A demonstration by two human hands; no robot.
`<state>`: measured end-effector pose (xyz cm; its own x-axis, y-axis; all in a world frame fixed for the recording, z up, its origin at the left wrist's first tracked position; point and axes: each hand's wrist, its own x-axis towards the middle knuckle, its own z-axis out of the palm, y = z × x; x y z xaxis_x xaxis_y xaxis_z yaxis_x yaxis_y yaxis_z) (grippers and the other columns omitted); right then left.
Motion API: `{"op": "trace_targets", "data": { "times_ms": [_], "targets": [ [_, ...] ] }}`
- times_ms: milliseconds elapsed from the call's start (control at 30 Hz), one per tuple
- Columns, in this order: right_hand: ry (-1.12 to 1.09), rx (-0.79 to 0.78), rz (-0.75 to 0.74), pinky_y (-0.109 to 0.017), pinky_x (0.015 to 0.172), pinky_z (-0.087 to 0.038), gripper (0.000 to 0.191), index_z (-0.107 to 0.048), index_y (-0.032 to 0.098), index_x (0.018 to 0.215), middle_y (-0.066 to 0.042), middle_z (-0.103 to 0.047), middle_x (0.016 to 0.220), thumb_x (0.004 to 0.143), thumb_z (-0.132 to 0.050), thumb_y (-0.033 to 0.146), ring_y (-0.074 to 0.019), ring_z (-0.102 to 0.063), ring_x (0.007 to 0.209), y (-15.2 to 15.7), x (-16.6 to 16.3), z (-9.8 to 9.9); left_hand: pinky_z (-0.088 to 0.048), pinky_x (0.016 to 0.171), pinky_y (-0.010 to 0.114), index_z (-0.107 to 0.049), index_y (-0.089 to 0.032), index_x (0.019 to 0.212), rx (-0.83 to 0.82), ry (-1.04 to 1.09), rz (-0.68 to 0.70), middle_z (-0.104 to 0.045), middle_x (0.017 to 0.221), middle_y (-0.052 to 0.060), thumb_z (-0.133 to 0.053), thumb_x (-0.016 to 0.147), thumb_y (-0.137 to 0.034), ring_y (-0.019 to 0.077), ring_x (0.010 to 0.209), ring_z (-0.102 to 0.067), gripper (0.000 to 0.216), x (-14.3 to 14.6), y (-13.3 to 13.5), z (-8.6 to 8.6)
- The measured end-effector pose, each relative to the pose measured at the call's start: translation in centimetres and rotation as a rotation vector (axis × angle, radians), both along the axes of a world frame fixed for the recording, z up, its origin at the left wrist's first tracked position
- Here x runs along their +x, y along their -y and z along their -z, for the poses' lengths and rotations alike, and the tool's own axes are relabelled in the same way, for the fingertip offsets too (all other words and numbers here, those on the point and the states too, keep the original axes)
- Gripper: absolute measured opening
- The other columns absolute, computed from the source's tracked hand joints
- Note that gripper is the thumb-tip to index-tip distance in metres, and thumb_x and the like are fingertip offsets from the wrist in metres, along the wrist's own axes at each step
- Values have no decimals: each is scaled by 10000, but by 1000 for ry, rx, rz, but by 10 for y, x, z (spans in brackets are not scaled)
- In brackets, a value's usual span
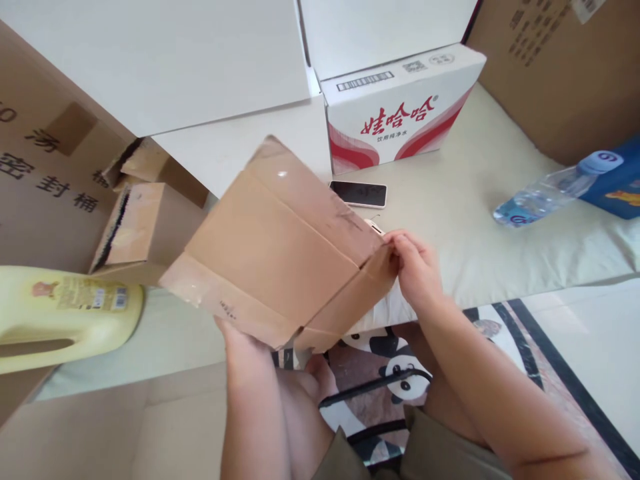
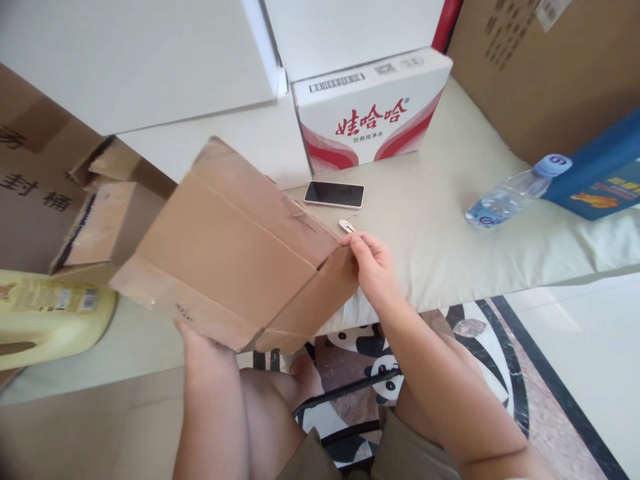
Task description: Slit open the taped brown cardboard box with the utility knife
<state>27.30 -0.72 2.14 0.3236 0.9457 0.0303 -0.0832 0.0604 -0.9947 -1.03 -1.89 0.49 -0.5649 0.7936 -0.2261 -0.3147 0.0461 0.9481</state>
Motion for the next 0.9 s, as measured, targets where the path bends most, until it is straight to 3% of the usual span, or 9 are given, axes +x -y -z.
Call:
{"op": "trace_targets", "data": {
  "times_ms": [67,133,200,267,400,533,633,733,900],
  "targets": [
    [110,-5,9,-305,729,-471,210,-694,230,871,5,-679,821,845,-673,438,-159,-585,763,-2,0,0,-631,844,351,-744,-306,1020,90,61,-41,-780,1081,-40,-470,933,-601,210,1023,-724,412,3,-1,-7],
    [68,-28,-19,-322,814,-502,281,-688,249,1017,-20,-728,1049,780,-732,394,-177,-633,913,-5,-2,1,-622,889,335,-757,-320,992,157,96,-62,-792,1089,-46,-485,938,-567,209,1113,-714,371,5,-5,-13],
    [-103,-115,-94,-309,747,-526,460,-642,277,1151,-39,-710,1213,726,-772,395,-166,-653,898,-8,-5,4,-616,906,337,-760,-328,935,157,105,-73,-803,1032,-47,-500,931,-515,211,1164,-703,320,4,-8,-17],
    [-270,-225,-116,-280,628,-517,573,-600,300,1207,-39,-689,1256,681,-804,397,-123,-635,752,-10,-9,8,-603,954,358,-754,-322,874,149,118,-68,-807,976,-39,-513,912,-483,217,1198,-692,292,4,-11,-20],
    [-454,-317,-54,-271,614,-534,562,-598,294,1131,6,-703,1075,626,-836,353,-100,-620,668,-10,-13,8,-515,1118,403,-751,-285,850,171,162,-9,-807,1006,-9,-550,849,-500,241,1275,-654,295,9,-14,-24],
    [-506,-333,-265,-332,654,-536,379,-650,236,928,-10,-706,801,638,-822,410,-188,-663,712,-8,-15,3,-471,1167,438,-763,-254,883,146,207,-69,-798,1094,18,-605,766,-467,283,1334,-610,290,14,-15,-24],
    [-426,-252,-246,-341,704,-516,328,-676,247,930,-15,-731,846,665,-787,405,-210,-671,784,-6,-16,3,-450,1188,427,-776,-255,1022,284,208,-42,-753,1266,31,-592,811,-511,290,1401,-556,380,17,-15,-27],
    [-282,-147,-150,-298,643,-441,267,-676,258,931,3,-707,842,708,-743,390,-171,-602,739,-4,-16,7,-417,1218,436,-739,-286,1207,431,163,22,-662,1434,45,-532,887,-624,293,1482,-471,509,20,-13,-33],
    [-188,-109,-160,-268,561,-362,243,-655,241,870,25,-625,748,712,-734,408,-121,-476,622,-2,-14,9,-450,1194,465,-688,-324,1276,433,153,49,-627,1478,64,-493,812,-841,296,1511,-437,721,19,-10,-30]
  ]
}}
